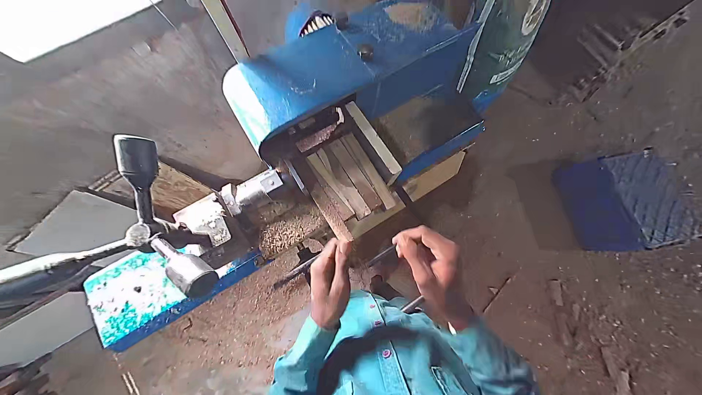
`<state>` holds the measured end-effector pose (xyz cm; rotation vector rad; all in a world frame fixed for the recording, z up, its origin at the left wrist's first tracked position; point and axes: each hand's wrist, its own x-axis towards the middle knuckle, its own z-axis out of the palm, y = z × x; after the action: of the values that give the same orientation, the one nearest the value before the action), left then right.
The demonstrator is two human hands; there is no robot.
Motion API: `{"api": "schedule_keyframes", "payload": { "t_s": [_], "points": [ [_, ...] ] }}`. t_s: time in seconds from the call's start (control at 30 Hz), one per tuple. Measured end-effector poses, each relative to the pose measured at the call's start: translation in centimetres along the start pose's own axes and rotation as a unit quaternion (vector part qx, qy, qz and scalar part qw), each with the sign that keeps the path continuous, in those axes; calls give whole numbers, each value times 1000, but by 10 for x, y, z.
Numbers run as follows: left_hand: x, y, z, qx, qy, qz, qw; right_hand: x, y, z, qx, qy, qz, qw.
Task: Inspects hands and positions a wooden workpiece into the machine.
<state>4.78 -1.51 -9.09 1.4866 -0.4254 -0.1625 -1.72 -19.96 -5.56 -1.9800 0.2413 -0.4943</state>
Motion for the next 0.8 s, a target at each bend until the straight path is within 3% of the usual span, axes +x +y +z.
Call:
{"api": "schedule_keyframes", "payload": {
  "t_s": [0.1, 0.2, 0.27, 0.33, 0.43, 0.5, 0.6, 0.67, 0.73, 0.8],
  "points": [
    [40, -52, -19, 123, 153, 1, 981, 49, 80, 6, -82, 33, 19, 996],
    [92, -96, -28, 91, 329, -46, 939, 117, 160, 17, -6, 92, 22, 995],
    [122, -101, -26, 69, 391, -107, 912, 152, 190, 29, 69, 124, 23, 990],
    [133, -92, -22, 15, 383, -220, 897, 163, 204, 46, 126, 142, 6, 982],
    [128, -156, -8, 22, 448, -71, 891, 145, 194, 61, 146, 78, -2, 986],
    [119, -150, -5, -34, 438, -68, 896, 128, 187, 54, 170, 36, 37, 984],
    [100, -138, 0, -64, 400, -165, 899, 114, 170, 36, 156, 24, 131, 979],
    [88, -117, 15, -86, 403, -270, 870, 104, 153, 18, 124, 1, 234, 964],
    [74, -94, 30, -108, 372, -353, 852, 90, 140, 0, 123, -74, 381, 913],
    [60, -88, 35, -139, 331, -387, 849, 83, 146, -3, 167, -157, 462, 856]
  ]
}}
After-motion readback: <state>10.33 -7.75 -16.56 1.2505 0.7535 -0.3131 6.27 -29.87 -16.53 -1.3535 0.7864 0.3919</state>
